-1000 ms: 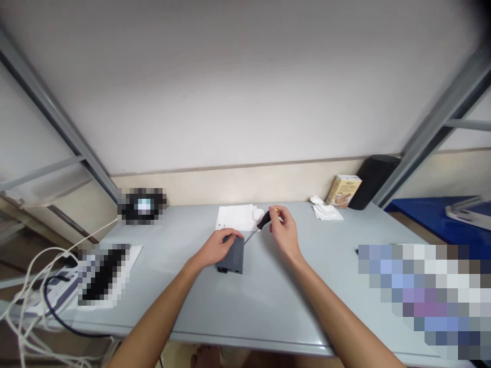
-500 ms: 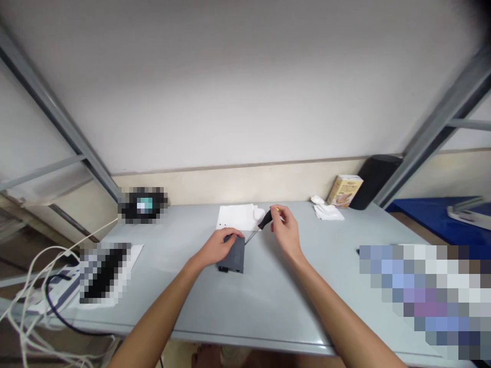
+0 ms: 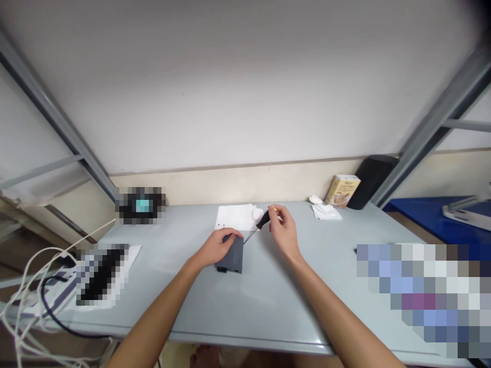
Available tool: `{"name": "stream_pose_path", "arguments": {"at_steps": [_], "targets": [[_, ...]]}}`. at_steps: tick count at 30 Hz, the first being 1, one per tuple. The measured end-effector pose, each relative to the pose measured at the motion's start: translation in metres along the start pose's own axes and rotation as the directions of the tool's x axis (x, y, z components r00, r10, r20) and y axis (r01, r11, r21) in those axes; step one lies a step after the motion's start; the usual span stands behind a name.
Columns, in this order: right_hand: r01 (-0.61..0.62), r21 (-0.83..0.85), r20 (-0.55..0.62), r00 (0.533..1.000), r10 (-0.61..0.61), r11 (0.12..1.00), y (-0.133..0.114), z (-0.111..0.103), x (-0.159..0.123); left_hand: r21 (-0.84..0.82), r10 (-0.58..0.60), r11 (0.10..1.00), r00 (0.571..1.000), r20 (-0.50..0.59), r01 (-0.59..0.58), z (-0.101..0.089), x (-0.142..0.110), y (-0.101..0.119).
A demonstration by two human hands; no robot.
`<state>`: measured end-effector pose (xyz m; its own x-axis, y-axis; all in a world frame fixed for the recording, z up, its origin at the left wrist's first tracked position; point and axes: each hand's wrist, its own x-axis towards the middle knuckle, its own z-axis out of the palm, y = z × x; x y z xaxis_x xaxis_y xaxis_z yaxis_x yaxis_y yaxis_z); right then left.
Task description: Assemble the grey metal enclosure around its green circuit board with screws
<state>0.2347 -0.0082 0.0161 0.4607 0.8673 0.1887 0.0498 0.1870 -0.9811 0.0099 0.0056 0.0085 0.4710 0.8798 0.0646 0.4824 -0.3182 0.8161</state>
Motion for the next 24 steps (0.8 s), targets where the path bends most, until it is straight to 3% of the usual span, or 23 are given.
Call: {"name": "stream_pose_path", "arguments": {"at_steps": [14, 24], "targets": [[-0.003, -0.008, 0.006, 1.0, 0.003, 1.0, -0.003, -0.0008, -0.0011, 0.014, 0.052, 0.999, 0.999, -0.008, -0.052, 0.0, 0.0004, 0.0002], [0.012, 0.008, -0.034, 0.999, -0.011, 1.0, -0.0028, -0.0009, 0.0005, -0.007, 0.02, 1.0, 1.0, -0.005, -0.02, 0.0003, -0.0011, 0.0011]]}}
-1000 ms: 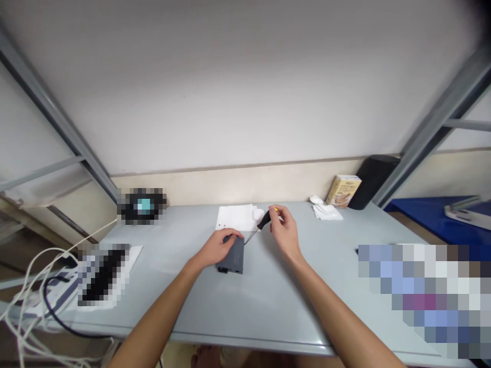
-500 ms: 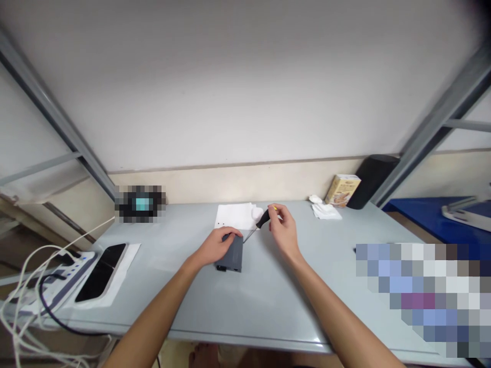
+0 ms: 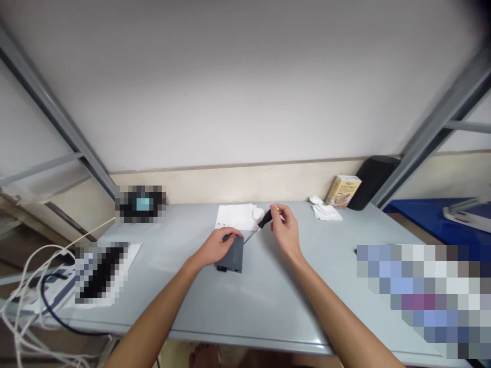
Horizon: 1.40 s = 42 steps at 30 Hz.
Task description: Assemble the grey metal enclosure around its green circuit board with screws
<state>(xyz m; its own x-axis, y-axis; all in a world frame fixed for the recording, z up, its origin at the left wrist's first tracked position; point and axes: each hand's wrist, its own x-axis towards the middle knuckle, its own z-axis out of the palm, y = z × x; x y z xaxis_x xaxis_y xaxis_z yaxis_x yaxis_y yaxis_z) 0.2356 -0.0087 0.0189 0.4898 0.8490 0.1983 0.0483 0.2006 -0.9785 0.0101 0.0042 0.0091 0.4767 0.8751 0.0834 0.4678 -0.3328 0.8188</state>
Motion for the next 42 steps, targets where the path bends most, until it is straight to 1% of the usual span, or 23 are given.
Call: {"name": "stream_pose_path", "arguments": {"at_steps": [2, 6, 13, 16, 19, 23, 25, 30, 37, 42], "targets": [[-0.001, -0.004, 0.0, 1.0, 0.001, 1.0, 0.0, 0.0, 0.0, 0.003, 0.015, 1.0, 1.0, -0.006, -0.014, 0.0, 0.0, -0.001], [-0.003, -0.002, -0.013, 1.0, 0.003, 1.0, 0.001, -0.001, 0.002, -0.008, -0.017, 1.0, 1.0, 0.007, 0.017, 0.001, 0.0, -0.002], [-0.001, -0.005, -0.047, 0.999, 0.0, 1.0, 0.003, -0.005, 0.007, 0.004, 0.0, 1.0, 1.0, 0.011, 0.0, -0.002, -0.004, 0.004], [-0.011, 0.026, -0.078, 0.997, 0.013, 1.0, 0.003, -0.006, 0.008, 0.035, 0.07, 0.997, 0.998, 0.004, -0.07, -0.002, -0.004, 0.008], [-0.036, 0.084, -0.1, 0.994, 0.044, 0.996, 0.003, -0.006, 0.01, 0.073, 0.149, 0.986, 0.989, 0.019, -0.15, -0.002, -0.005, 0.01], [-0.051, 0.123, -0.106, 0.992, 0.064, 0.991, 0.003, -0.005, 0.009, 0.115, 0.21, 0.97, 0.977, 0.04, -0.213, -0.001, -0.005, 0.012], [-0.059, 0.129, -0.094, 0.993, 0.071, 0.99, 0.003, -0.004, 0.008, 0.108, 0.207, 0.972, 0.977, 0.041, -0.211, -0.001, -0.005, 0.012], [-0.061, 0.124, -0.078, 0.994, 0.071, 0.99, 0.003, -0.003, 0.006, 0.055, 0.153, 0.987, 0.988, 0.017, -0.153, 0.002, -0.004, 0.012], [-0.074, 0.15, -0.057, 0.995, 0.083, 0.986, 0.002, -0.003, 0.005, 0.032, 0.168, 0.985, 0.986, -0.013, -0.168, 0.004, -0.001, 0.005], [-0.066, 0.143, -0.021, 0.997, 0.07, 0.987, 0.002, -0.002, 0.003, 0.021, 0.128, 0.992, 0.992, -0.012, -0.127, 0.004, -0.002, 0.006]]}}
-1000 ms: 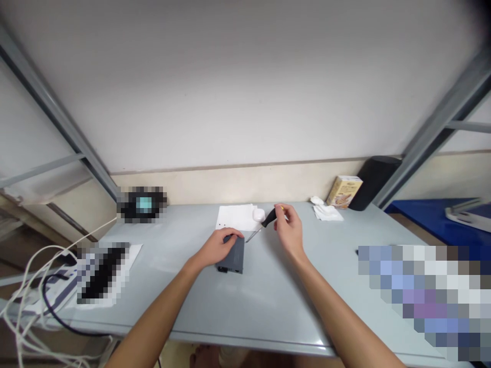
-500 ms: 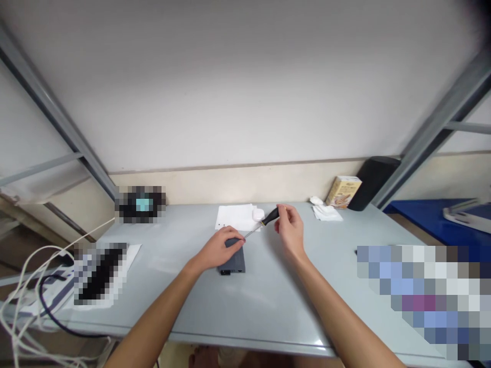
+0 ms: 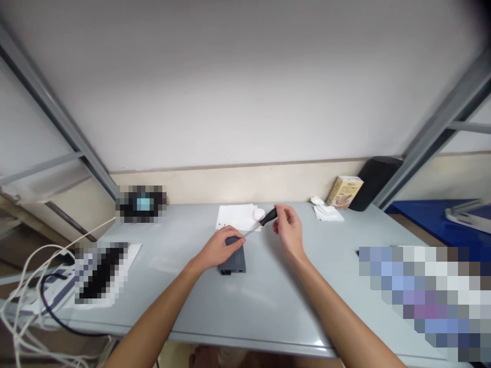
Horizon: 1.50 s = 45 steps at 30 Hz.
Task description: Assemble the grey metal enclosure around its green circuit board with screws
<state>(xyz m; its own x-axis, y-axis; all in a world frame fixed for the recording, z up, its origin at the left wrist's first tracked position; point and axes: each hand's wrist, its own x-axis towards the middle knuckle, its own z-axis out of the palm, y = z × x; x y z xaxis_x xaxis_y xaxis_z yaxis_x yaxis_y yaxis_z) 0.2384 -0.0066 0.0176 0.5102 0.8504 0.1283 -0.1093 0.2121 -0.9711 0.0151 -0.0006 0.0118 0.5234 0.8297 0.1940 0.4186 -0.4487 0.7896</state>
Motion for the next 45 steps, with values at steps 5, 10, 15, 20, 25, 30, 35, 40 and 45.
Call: {"name": "stream_pose_path", "arguments": {"at_steps": [5, 10, 15, 20, 25, 30, 35, 40, 45], "targets": [[0.01, 0.004, -0.009, 1.0, -0.01, 1.0, 0.0, -0.001, 0.001, -0.004, -0.037, 0.999, 0.999, 0.006, 0.037, -0.001, -0.001, 0.002], [0.009, 0.034, -0.044, 0.999, -0.008, 0.999, -0.001, -0.002, 0.004, -0.001, 0.012, 1.0, 1.0, -0.016, -0.012, 0.001, 0.0, -0.002], [0.006, 0.053, -0.06, 0.998, -0.003, 0.999, 0.0, -0.002, 0.005, 0.068, -0.016, 0.997, 0.992, -0.123, 0.024, 0.009, 0.001, 0.0], [0.0, 0.043, -0.06, 0.998, 0.003, 0.999, 0.002, -0.004, 0.005, 0.085, -0.054, 0.994, 0.977, -0.205, 0.073, 0.017, 0.0, 0.004], [0.0, 0.03, -0.059, 0.998, 0.002, 1.0, 0.006, -0.005, 0.007, -0.005, -0.132, 0.991, 0.974, -0.186, 0.133, 0.016, -0.001, 0.001], [0.007, 0.036, -0.071, 0.997, -0.004, 0.999, 0.007, -0.005, 0.007, 0.143, -0.077, 0.982, 0.957, -0.28, 0.121, 0.003, 0.002, -0.005], [-0.001, 0.032, -0.083, 0.997, 0.003, 0.999, 0.004, -0.005, 0.007, 0.346, -0.027, 0.921, 0.917, -0.399, 0.178, -0.011, 0.007, -0.02], [-0.015, 0.038, -0.094, 0.995, 0.018, 0.999, 0.002, -0.004, 0.007, 0.402, -0.053, 0.882, 0.901, -0.43, 0.244, -0.016, 0.008, -0.035], [-0.02, 0.046, -0.1, 0.995, 0.024, 0.999, 0.001, -0.003, 0.008, 0.418, -0.074, 0.868, 0.904, -0.42, 0.266, -0.016, 0.008, -0.04]]}}
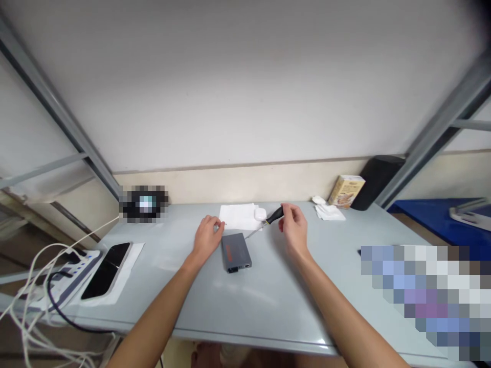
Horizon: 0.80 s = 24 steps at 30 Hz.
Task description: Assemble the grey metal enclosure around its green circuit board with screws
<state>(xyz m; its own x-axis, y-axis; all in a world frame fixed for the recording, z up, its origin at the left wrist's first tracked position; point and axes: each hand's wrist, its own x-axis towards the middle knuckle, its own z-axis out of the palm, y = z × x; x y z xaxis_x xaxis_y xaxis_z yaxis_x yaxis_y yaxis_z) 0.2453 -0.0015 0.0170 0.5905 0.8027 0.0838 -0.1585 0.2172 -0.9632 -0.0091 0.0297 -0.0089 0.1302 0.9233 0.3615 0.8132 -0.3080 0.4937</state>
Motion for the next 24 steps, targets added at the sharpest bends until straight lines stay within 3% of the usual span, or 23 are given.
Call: {"name": "stream_pose_path", "arguments": {"at_steps": [24], "targets": [[-0.001, -0.028, 0.018, 1.0, 0.001, 1.0, 0.001, 0.0, -0.001, -0.022, 0.039, 0.999, 0.999, 0.024, -0.038, 0.003, 0.002, -0.012]]}}
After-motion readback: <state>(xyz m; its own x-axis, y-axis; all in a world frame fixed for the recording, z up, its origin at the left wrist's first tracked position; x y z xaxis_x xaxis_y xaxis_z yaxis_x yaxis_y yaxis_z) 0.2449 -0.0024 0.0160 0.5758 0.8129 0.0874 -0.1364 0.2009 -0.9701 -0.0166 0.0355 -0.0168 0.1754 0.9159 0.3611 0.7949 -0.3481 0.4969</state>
